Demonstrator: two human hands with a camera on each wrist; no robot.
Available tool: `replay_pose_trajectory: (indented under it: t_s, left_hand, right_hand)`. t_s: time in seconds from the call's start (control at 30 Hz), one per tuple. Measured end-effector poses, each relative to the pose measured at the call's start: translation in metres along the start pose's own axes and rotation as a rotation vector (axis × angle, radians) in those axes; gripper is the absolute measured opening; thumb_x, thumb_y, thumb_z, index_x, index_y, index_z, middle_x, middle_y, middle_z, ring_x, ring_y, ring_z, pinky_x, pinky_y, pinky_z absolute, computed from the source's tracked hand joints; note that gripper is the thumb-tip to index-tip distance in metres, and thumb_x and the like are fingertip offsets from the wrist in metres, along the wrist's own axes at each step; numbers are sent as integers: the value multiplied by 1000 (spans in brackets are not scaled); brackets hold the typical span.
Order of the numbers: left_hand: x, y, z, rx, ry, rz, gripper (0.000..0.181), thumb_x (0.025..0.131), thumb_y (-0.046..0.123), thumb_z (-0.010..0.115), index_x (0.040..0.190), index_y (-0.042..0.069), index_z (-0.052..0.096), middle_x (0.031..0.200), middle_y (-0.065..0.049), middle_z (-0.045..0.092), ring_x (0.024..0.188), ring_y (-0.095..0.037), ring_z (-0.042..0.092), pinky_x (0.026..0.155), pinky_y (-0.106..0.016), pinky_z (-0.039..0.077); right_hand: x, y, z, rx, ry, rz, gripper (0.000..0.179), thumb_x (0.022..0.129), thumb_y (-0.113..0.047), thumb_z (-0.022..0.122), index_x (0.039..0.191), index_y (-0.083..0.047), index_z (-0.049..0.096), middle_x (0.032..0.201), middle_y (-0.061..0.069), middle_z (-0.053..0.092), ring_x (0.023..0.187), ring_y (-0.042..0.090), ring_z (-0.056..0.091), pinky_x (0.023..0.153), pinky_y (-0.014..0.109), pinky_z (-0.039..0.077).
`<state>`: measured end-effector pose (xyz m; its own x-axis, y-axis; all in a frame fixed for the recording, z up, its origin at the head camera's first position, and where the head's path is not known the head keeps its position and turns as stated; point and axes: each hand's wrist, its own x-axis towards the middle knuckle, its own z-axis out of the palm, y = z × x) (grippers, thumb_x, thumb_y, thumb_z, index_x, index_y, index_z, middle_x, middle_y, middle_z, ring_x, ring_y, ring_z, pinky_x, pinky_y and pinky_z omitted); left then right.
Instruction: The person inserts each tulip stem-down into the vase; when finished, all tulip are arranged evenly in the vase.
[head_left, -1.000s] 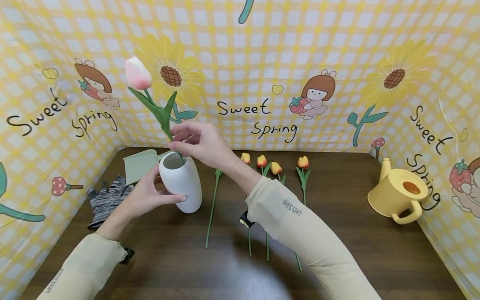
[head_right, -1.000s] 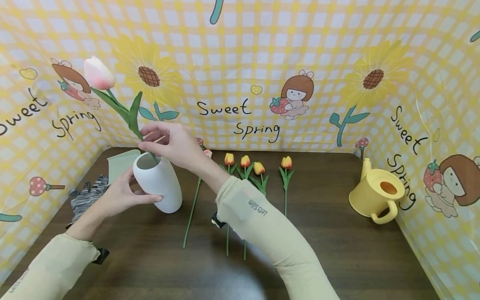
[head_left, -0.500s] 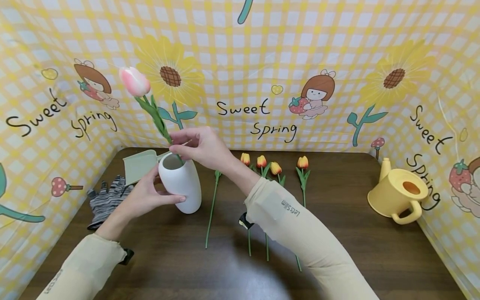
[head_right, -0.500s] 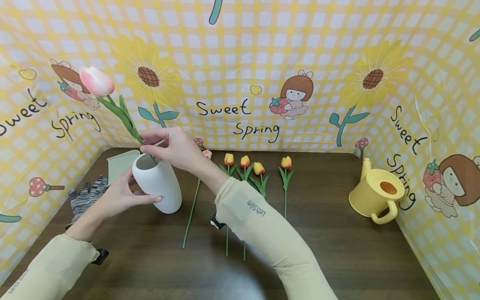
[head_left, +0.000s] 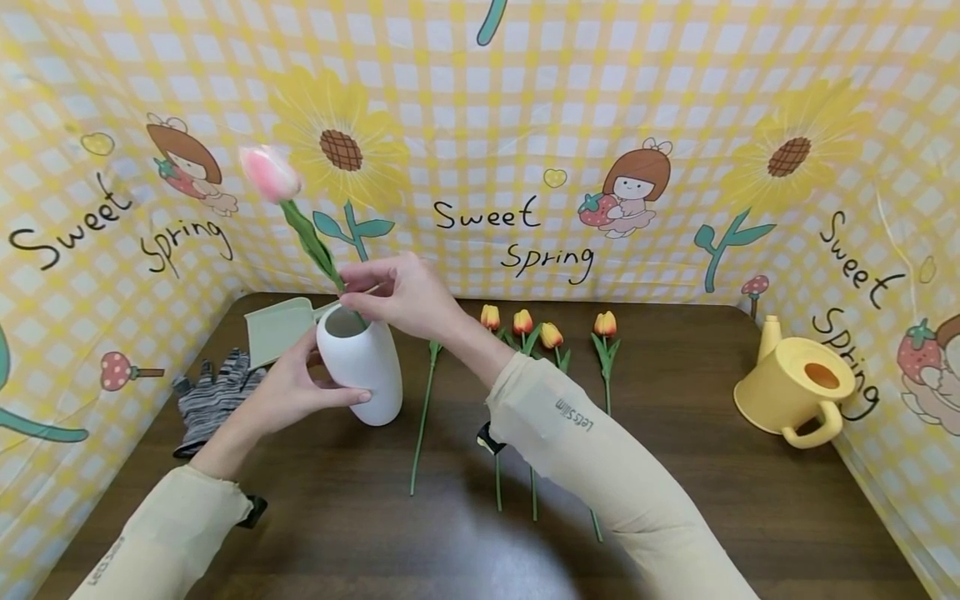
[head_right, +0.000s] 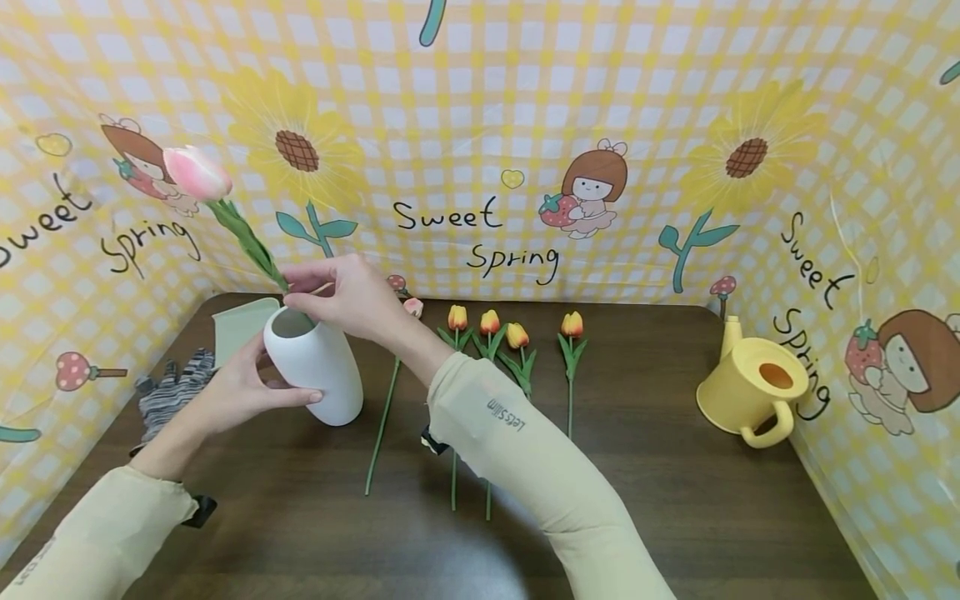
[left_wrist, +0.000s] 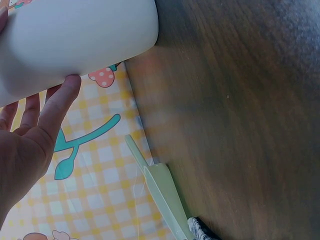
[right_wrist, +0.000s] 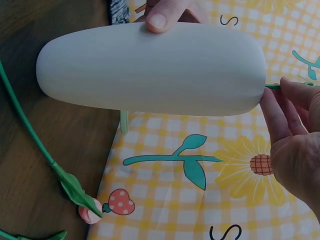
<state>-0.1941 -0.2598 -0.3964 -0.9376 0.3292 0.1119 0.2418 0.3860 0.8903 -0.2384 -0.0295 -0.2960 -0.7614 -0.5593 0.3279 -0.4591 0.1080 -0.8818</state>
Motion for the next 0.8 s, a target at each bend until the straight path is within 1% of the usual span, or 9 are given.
replay_pose_trajectory:
  t_s: [0.13, 0.2, 0.37, 0.63, 0.8]
  left_hand:
    - [0, 1, 0, 3, 5, -3, 92, 74, 17, 94, 147, 27, 38, 132, 0, 52, 114, -27, 58, 82, -35, 59]
    - [0, 1, 0, 4, 5, -2, 92, 74, 17, 94, 147, 27, 38, 132, 0, 52, 114, -27, 58, 81, -35, 60]
    - [0, 1, 1, -2, 2, 1, 92, 74, 16, 93, 148, 27, 39, 132, 0, 52, 114, -28, 58, 81, -35, 60]
    - [0, 1, 1, 2, 0, 2, 92, 75, 16, 93, 148, 27, 38, 133, 0, 52, 115, -28, 57, 81, -35, 60]
    - [0, 1, 0, 3, -2, 5, 93, 75, 16, 93, 149, 27, 37, 133, 0, 52, 115, -29, 56, 81, -35, 60]
  right_hand:
    - [0, 2, 1, -59, 19, -20, 32, 92, -11, 77, 122, -1, 72, 101, 6, 76, 84, 6, 71, 74, 24, 58]
    - [-1, 2, 1, -72, 23, -22, 32, 92, -11, 77, 121, -1, 72, 101, 6, 76, 85, 5, 70, 76, 22, 57]
    - [-1, 2, 2, -76, 20, -23, 31, 92, -10, 76, 121, 0, 71, 103, 8, 76, 88, 5, 70, 80, 20, 56]
    - [-1, 3, 2, -74, 11, -29, 30, 93, -9, 75, 121, 1, 71, 103, 10, 75, 88, 5, 70, 80, 20, 56]
    - [1, 4, 3, -111, 6, -20, 31, 93, -11, 76, 122, -1, 72, 103, 7, 76, 88, 4, 69, 79, 19, 55]
